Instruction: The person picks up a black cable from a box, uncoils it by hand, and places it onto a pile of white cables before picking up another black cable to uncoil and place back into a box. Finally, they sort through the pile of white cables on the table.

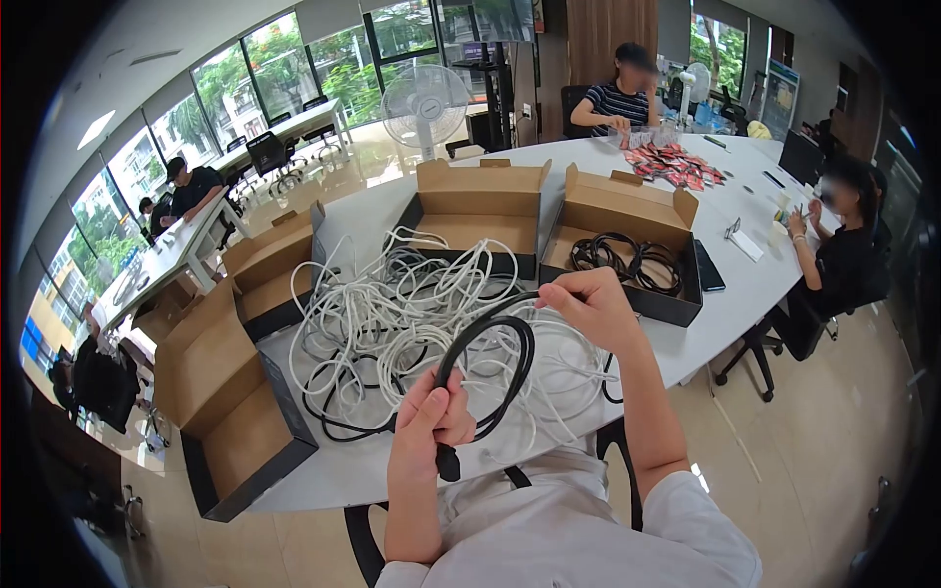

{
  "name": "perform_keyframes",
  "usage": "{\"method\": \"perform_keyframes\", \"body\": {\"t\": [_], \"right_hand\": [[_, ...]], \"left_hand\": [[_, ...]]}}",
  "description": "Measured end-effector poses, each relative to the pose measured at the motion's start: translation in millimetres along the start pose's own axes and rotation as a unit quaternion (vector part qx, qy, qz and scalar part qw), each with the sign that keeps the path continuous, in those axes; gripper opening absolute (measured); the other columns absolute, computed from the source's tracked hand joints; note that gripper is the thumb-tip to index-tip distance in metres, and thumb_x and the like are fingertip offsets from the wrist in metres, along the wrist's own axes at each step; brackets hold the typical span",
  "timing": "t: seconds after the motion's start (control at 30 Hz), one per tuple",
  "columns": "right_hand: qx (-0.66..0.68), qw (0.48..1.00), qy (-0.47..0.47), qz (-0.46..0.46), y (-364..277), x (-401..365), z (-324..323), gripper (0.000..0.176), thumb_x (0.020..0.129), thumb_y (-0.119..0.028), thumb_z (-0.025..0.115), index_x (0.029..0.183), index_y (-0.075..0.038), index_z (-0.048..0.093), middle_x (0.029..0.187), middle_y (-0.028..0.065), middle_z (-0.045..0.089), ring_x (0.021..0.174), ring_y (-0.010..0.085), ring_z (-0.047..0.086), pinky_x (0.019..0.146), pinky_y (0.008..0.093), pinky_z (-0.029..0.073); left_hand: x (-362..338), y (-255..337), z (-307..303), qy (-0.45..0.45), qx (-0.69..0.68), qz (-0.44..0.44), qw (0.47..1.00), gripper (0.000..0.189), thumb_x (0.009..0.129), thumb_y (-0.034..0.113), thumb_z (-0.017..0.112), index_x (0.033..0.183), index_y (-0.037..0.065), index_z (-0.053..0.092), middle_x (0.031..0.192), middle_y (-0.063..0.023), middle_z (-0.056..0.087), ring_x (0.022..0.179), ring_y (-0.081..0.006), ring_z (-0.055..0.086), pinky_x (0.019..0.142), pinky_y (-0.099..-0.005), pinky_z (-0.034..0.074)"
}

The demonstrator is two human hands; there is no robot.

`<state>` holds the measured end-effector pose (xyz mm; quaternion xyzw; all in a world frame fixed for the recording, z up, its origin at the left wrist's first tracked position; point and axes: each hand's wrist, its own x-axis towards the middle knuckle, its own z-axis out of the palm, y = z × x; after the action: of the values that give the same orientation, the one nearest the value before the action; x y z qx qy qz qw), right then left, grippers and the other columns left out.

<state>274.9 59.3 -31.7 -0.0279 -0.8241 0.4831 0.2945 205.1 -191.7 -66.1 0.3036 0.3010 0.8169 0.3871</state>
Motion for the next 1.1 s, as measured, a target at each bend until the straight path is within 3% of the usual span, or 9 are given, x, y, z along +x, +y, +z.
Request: {"method": "perform_keyframes", "body": {"t": [0.2, 0.33, 0.37, 0.5, 0.6, 0.7, 0.8, 0.97, 1.1], "right_hand": [[0.140, 0.977, -0.132, 0.088, -23, -13, 1, 0.028, 0.098, -0.021, 0.048, 0.105, 0.000, 0.064, 0.052, -0.0010, 0.052, 0.044, 0.0054, 0.046, 0.043, 0.0233, 0.037], [0.272, 0.939, -0.171, 0.122, -13, -25, 16, 0.048, 0.102, -0.038, 0.032, 0.106, -0.002, 0.063, 0.082, 0.0057, 0.062, 0.075, 0.0091, 0.058, 0.059, 0.0228, 0.051], [0.265, 0.939, -0.166, 0.144, -18, -28, 15, 0.055, 0.101, -0.044, 0.028, 0.107, -0.001, 0.062, 0.094, 0.0084, 0.062, 0.090, 0.0125, 0.059, 0.076, 0.0275, 0.054], [0.449, 0.873, -0.108, 0.153, -20, -37, 16, 0.059, 0.101, -0.044, 0.027, 0.112, 0.006, 0.056, 0.102, 0.0118, 0.064, 0.102, 0.0238, 0.062, 0.094, 0.0405, 0.049], [0.483, 0.854, -0.045, 0.189, -26, -46, 18, 0.052, 0.101, -0.044, 0.030, 0.102, -0.001, 0.058, 0.080, 0.0049, 0.061, 0.076, 0.0179, 0.062, 0.078, 0.0356, 0.052], [0.522, 0.834, -0.065, 0.165, -25, -54, 12, 0.042, 0.101, -0.043, 0.033, 0.085, -0.009, 0.052, 0.061, -0.0041, 0.041, 0.051, 0.0091, 0.040, 0.054, 0.0265, 0.040], [0.521, 0.832, -0.016, 0.190, -33, -59, 10, 0.039, 0.101, -0.042, 0.034, 0.076, -0.013, 0.043, 0.058, -0.0074, 0.020, 0.049, 0.0063, 0.018, 0.046, 0.0241, 0.020], [0.503, 0.850, 0.013, 0.157, -38, -64, 3, 0.040, 0.101, -0.041, 0.033, 0.074, -0.013, 0.040, 0.057, -0.0072, 0.021, 0.047, 0.0055, 0.017, 0.043, 0.0242, 0.016], [0.474, 0.873, 0.023, 0.116, -52, -64, -4, 0.042, 0.101, -0.042, 0.032, 0.073, -0.012, 0.038, 0.056, -0.0063, 0.021, 0.045, 0.0057, 0.018, 0.042, 0.0246, 0.016]], "left_hand": [[6, -8, 5, -0.032, -0.010, 0.090, 0.995, 0.025, 0.095, 0.028, 0.052, 0.097, 0.005, 0.044, 0.054, 0.0076, 0.027, 0.039, -0.0029, 0.017, 0.040, -0.0235, 0.018], [17, -25, 10, -0.059, -0.012, 0.142, 0.988, 0.026, 0.096, 0.031, 0.051, 0.097, 0.006, 0.043, 0.053, 0.0072, 0.027, 0.039, -0.0037, 0.017, 0.040, -0.0243, 0.019], [21, -30, 9, -0.059, -0.015, 0.151, 0.987, 0.026, 0.096, 0.031, 0.050, 0.097, 0.006, 0.043, 0.053, 0.0071, 0.027, 0.038, -0.0039, 0.018, 0.040, -0.0245, 0.019], [32, -47, 13, -0.045, -0.011, 0.176, 0.983, 0.025, 0.098, 0.032, 0.044, 0.096, 0.008, 0.042, 0.054, 0.0071, 0.024, 0.039, -0.0042, 0.018, 0.041, -0.0244, 0.020], [38, -60, 15, -0.027, -0.011, 0.180, 0.983, 0.023, 0.100, 0.033, 0.038, 0.096, 0.010, 0.042, 0.056, 0.0074, 0.023, 0.041, -0.0042, 0.017, 0.041, -0.0237, 0.020], [43, -74, 19, -0.007, -0.049, 0.159, 0.986, 0.023, 0.100, 0.032, 0.036, 0.096, 0.010, 0.042, 0.056, 0.0069, 0.024, 0.041, -0.0045, 0.019, 0.042, -0.0236, 0.021], [45, -86, 25, 0.007, -0.077, 0.137, 0.988, 0.023, 0.099, 0.031, 0.038, 0.096, 0.008, 0.042, 0.056, 0.0056, 0.027, 0.040, -0.0054, 0.021, 0.042, -0.0245, 0.023], [45, -88, 28, -0.045, -0.054, 0.114, 0.991, 0.025, 0.098, 0.034, 0.041, 0.096, 0.009, 0.043, 0.063, 0.0008, 0.037, 0.050, -0.0109, 0.036, 0.052, -0.0267, 0.033], [46, -80, 34, -0.026, 0.086, 0.136, 0.987, 0.035, 0.095, 0.040, 0.044, 0.106, 0.006, 0.045, 0.095, -0.0095, 0.054, 0.090, -0.0181, 0.050, 0.085, -0.0321, 0.037]]}}
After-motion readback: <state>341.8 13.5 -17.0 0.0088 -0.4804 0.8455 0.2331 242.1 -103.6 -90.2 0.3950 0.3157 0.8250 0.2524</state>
